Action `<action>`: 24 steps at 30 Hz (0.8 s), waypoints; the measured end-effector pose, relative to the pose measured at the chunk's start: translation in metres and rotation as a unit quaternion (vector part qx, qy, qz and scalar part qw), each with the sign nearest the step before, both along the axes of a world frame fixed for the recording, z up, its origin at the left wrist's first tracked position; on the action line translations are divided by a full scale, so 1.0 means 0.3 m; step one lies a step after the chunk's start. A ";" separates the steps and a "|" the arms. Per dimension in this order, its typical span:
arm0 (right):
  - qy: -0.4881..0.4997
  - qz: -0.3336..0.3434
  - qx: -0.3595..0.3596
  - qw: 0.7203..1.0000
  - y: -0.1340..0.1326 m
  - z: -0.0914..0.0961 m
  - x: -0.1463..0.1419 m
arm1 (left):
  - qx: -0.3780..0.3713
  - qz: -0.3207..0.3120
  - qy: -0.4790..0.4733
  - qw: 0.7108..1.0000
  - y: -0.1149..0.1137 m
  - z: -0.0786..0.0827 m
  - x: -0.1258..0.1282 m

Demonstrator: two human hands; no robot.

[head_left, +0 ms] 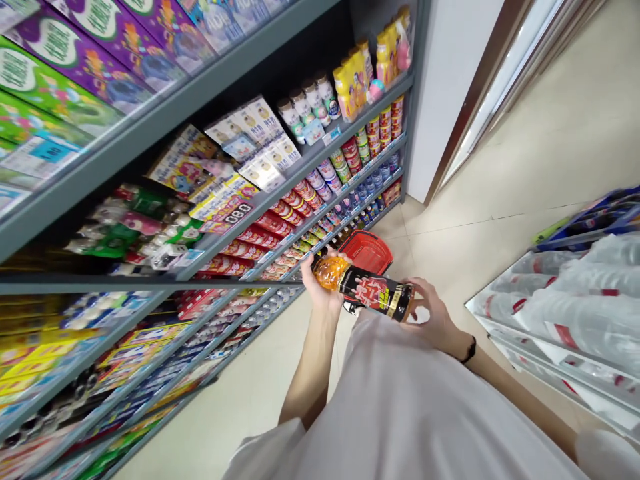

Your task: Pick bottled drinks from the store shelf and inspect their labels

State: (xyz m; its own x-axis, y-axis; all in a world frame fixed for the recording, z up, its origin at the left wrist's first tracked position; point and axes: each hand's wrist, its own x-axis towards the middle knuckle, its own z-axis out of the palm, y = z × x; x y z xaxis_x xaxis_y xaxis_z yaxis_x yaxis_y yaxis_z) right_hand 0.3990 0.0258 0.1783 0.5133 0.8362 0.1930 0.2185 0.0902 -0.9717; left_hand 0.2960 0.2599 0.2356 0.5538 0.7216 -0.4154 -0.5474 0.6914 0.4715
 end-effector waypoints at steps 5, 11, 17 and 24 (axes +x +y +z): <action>0.333 0.106 -0.024 0.937 0.037 0.026 -0.006 | 0.005 0.004 -0.031 0.999 0.018 0.000 0.012; 0.337 0.097 0.007 0.936 0.020 -0.008 0.024 | 0.026 -0.023 0.022 0.999 0.018 0.005 0.037; 0.275 0.074 0.043 0.958 -0.008 -0.038 0.041 | 0.022 -0.003 0.037 0.999 -0.011 0.024 0.083; 0.173 0.051 0.054 0.982 -0.008 -0.100 0.088 | 0.030 0.023 0.057 0.998 -0.067 0.048 0.123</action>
State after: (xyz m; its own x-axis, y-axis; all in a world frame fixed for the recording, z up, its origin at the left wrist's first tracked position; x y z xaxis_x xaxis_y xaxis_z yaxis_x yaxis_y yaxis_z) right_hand 0.4254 0.0234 0.1483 0.4783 0.8710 0.1123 -0.1385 0.2011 -0.9697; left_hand 0.3328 0.2399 0.2501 0.4717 0.7703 -0.4292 -0.5180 0.6360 0.5720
